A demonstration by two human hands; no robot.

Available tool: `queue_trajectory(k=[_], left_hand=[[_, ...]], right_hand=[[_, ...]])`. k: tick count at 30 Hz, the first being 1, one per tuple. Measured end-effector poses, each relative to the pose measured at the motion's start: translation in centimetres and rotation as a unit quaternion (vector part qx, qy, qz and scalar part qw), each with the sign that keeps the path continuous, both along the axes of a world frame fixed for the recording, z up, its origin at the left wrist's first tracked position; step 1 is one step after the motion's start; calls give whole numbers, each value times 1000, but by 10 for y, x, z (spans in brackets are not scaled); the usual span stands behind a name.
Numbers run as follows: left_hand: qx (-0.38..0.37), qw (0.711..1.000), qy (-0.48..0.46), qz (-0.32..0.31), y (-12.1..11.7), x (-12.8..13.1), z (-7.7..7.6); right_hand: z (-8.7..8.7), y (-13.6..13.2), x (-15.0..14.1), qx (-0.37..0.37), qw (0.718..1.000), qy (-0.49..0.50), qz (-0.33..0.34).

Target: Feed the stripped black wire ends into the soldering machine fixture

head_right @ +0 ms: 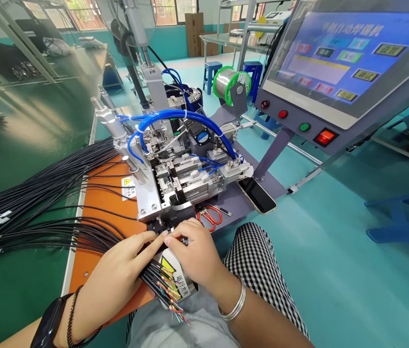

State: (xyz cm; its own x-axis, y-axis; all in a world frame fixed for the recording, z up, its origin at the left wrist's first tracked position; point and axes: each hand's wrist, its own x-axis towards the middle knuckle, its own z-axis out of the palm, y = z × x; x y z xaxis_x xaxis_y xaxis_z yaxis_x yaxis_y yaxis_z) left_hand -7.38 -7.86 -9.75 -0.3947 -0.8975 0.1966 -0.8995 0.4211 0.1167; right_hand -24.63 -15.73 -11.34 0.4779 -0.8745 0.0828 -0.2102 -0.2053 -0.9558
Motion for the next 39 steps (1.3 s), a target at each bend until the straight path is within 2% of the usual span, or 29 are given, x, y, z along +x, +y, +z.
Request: queue_trajectory(k=[7,17,22,29,39], left_hand=[[-19,1000,4,5,-11,6,-1],[-17,1000,-12,10,-10,3,-2],[-9,1000,-4,16,-11,3,-3],[3,1000,-17,16,-12,3,-1],[59,997,-19,36,-12,1,-1]], right_hand=[[-1,-12,-5,88,994,55,21],[-8,-14,-9,57,993,94,37],[-7,-15,-8,61,992,100,39],[-4,-20,-6,114,988,88,50],[-16,-21,0,185,982,21,28]])
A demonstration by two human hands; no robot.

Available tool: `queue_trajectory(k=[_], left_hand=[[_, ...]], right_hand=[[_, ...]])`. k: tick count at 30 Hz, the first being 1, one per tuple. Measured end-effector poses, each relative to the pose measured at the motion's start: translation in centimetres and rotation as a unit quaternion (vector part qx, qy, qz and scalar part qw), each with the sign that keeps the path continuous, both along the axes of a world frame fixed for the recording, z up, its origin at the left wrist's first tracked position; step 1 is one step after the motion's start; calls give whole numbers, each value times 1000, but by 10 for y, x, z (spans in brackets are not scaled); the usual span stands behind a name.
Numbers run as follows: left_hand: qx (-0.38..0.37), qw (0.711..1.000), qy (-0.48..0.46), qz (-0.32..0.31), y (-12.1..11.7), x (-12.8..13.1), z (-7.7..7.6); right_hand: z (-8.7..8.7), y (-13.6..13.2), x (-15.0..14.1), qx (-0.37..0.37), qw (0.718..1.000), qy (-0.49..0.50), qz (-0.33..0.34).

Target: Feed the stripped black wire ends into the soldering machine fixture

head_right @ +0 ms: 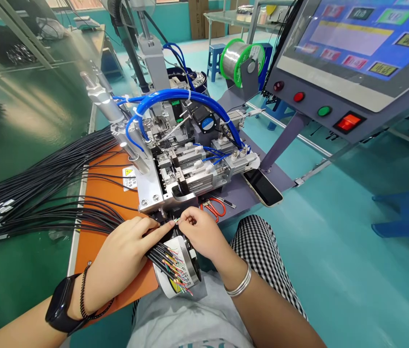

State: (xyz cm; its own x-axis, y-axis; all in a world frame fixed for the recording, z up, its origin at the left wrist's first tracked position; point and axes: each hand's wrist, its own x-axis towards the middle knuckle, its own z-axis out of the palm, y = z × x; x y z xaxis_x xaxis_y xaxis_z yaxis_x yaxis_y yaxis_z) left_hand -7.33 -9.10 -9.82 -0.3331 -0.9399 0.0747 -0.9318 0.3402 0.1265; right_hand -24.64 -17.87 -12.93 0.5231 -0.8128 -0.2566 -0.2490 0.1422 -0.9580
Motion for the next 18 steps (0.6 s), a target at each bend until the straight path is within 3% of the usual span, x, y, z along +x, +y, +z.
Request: queue_trajectory(k=[13,18], left_hand=[[1,1000,-18,1,-2,-3,1],[23,998,-40,32,-4,-12,8]], right_hand=[[1,-1,1,6,999,-25,-20],[-6,-2,6,32,998,-41,-19]])
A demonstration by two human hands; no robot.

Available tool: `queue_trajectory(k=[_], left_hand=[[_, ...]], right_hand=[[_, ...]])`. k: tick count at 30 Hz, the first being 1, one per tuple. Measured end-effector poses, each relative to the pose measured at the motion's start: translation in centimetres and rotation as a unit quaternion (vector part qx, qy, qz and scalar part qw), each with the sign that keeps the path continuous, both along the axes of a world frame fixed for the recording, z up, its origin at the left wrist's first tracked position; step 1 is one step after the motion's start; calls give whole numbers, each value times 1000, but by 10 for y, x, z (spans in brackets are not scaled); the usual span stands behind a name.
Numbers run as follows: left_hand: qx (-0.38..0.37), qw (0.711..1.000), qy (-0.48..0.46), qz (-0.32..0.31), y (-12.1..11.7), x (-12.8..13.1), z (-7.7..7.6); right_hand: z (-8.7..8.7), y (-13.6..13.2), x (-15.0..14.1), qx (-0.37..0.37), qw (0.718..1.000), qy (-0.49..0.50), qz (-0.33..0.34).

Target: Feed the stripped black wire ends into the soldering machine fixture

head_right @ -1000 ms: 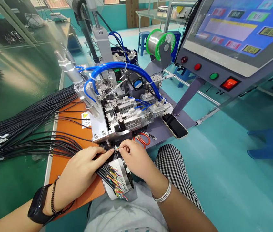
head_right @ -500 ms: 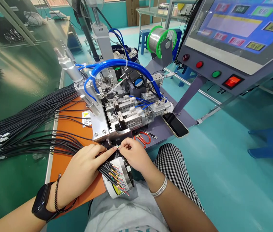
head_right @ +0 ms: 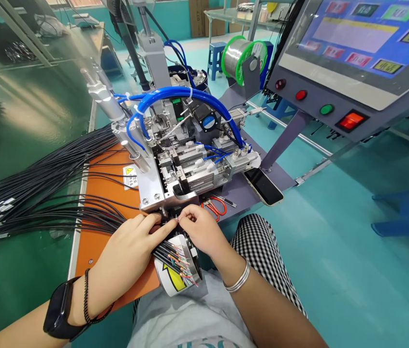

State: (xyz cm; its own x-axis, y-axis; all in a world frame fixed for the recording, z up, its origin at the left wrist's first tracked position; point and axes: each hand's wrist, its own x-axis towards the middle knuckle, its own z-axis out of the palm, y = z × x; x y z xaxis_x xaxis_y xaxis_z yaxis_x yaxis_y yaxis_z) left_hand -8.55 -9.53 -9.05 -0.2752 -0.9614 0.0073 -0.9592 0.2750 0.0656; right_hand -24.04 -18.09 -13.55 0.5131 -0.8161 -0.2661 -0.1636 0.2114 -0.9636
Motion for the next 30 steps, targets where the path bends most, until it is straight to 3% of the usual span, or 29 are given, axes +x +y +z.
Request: queue_trajectory(k=[5,11,16,24,26,30], left_hand=[[3,1000,1,-5,1,4,5],[-66,998,13,-17,9,24,5],[-104,994,14,-42,13,22,4],[-62,998,-28,-12,21,7,7],[-61,997,-47,-16,25,3,9],[-35,997,-64,-6,29,-2,11]], right_hand=[[-7,0,0,25,999,-23,-1],[7,-2,-8,-32,999,-6,30],[10,-2,-5,-83,996,31,27],[1,-1,0,-14,999,46,14],[2,-1,-4,-49,998,45,13],[2,0,-14,-188,979,67,35]])
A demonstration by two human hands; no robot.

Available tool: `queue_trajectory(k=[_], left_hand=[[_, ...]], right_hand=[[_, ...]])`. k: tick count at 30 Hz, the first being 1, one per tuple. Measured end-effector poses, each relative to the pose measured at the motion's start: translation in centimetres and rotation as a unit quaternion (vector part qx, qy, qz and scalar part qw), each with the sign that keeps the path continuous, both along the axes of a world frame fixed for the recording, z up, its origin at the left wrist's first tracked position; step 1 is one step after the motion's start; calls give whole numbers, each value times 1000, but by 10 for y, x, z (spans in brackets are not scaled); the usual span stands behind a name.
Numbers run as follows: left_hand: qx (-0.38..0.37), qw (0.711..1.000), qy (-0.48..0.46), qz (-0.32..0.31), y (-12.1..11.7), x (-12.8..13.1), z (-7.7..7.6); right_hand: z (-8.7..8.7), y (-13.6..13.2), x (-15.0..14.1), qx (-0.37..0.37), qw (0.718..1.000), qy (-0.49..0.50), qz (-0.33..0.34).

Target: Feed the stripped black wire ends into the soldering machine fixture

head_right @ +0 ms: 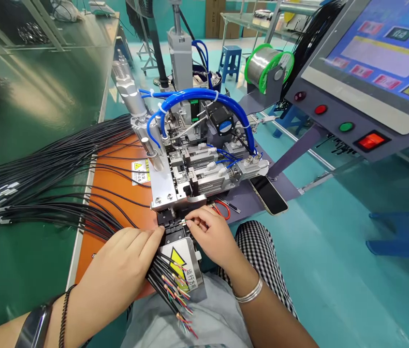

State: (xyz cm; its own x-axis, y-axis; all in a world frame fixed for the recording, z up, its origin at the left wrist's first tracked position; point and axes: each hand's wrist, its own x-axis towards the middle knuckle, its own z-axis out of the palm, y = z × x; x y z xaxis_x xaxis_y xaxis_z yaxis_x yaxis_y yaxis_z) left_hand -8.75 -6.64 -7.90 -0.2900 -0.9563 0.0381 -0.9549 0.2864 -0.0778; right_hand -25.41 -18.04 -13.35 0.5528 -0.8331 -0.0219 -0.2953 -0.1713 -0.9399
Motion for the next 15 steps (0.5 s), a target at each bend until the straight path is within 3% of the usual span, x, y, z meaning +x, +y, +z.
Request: queue_trajectory(k=[6,10,12,15], left_hand=[[-4,1000,22,-8,-4,4,-2],[-15,999,32,-9,-5,7,-4],[-14,999,41,-5,-5,7,-4],[-5,999,45,-5,-5,8,-4]], right_hand=[[-4,1,0,-20,1000,15,4],[7,0,-8,2,999,33,2],[18,0,-16,-31,998,31,45],[33,4,-24,-152,967,-3,203]])
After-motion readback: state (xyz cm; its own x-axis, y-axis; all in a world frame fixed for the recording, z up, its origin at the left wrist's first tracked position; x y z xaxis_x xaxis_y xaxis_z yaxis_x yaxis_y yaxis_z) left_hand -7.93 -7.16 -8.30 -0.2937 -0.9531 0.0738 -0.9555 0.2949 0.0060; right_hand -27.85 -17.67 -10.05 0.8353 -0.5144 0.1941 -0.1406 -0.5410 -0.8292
